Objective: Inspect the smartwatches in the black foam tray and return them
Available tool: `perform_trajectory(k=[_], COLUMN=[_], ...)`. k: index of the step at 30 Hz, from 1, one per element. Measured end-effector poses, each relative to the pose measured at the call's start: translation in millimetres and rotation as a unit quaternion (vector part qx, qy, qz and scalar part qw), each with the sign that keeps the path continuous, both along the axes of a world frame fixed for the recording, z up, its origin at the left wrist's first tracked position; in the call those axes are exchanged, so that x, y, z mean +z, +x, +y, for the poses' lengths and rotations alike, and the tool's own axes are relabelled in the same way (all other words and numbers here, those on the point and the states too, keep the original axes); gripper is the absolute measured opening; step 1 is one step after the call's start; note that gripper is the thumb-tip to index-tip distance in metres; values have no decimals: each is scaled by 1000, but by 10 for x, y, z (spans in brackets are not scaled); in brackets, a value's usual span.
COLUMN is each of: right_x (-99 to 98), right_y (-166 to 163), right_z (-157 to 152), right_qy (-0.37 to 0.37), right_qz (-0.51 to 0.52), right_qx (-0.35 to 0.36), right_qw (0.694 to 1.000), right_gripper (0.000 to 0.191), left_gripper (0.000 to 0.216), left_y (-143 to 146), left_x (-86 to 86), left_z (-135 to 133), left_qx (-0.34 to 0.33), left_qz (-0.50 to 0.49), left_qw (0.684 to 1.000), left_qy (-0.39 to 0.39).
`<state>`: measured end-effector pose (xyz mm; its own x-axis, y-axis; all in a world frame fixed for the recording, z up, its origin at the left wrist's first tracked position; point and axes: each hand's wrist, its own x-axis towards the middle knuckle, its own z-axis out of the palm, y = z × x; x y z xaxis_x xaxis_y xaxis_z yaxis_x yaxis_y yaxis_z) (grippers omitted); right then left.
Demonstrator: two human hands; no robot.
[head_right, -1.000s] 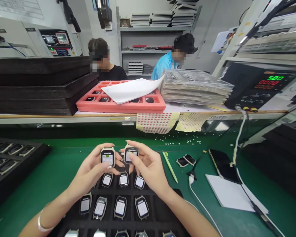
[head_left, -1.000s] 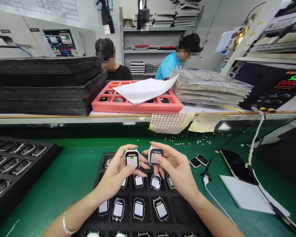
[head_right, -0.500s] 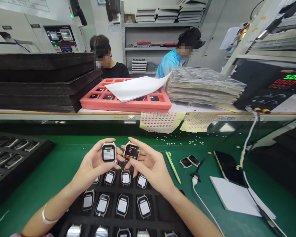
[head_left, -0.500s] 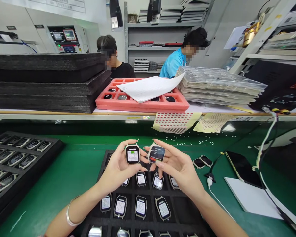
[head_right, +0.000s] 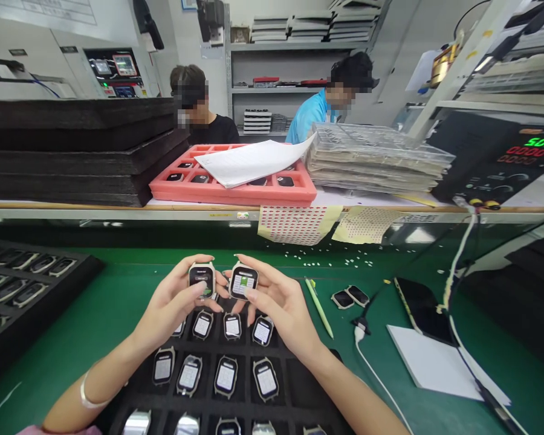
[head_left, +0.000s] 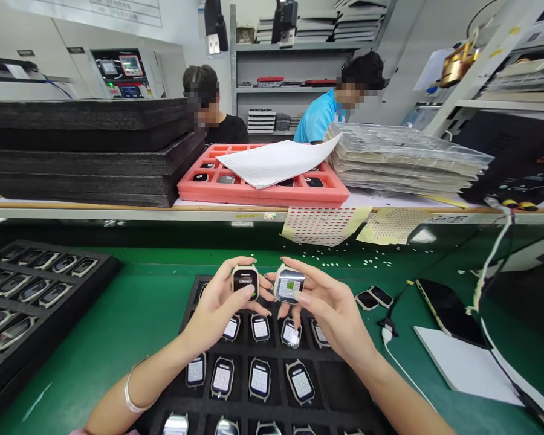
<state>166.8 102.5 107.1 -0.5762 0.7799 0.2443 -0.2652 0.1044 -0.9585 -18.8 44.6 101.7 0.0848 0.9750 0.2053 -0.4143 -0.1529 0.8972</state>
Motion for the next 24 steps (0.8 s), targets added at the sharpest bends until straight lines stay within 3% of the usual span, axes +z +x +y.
perform_trajectory(k=[6, 12, 19, 24], right_x=[1, 5, -9, -11], right_y=[4, 19, 15, 33], right_z=[1, -6, 3, 9], right_qy=[7, 8, 15, 9], right_qz=[1, -9, 1, 3], right_qx=[5, -1, 11, 25], right_qw=[1000, 1000, 1000, 1000], right_gripper=[42, 42, 39, 43], left_gripper=[35, 40, 26, 28], left_y=[33, 7, -4, -15], left_x=[-16, -40, -84, -102], left_z=[21, 21, 57, 75], left_qx=[19, -7, 2, -2], left_qz=[26, 5, 6, -12], left_qw=[999, 1000, 1000, 1000], left_qy=[10, 18, 12, 19])
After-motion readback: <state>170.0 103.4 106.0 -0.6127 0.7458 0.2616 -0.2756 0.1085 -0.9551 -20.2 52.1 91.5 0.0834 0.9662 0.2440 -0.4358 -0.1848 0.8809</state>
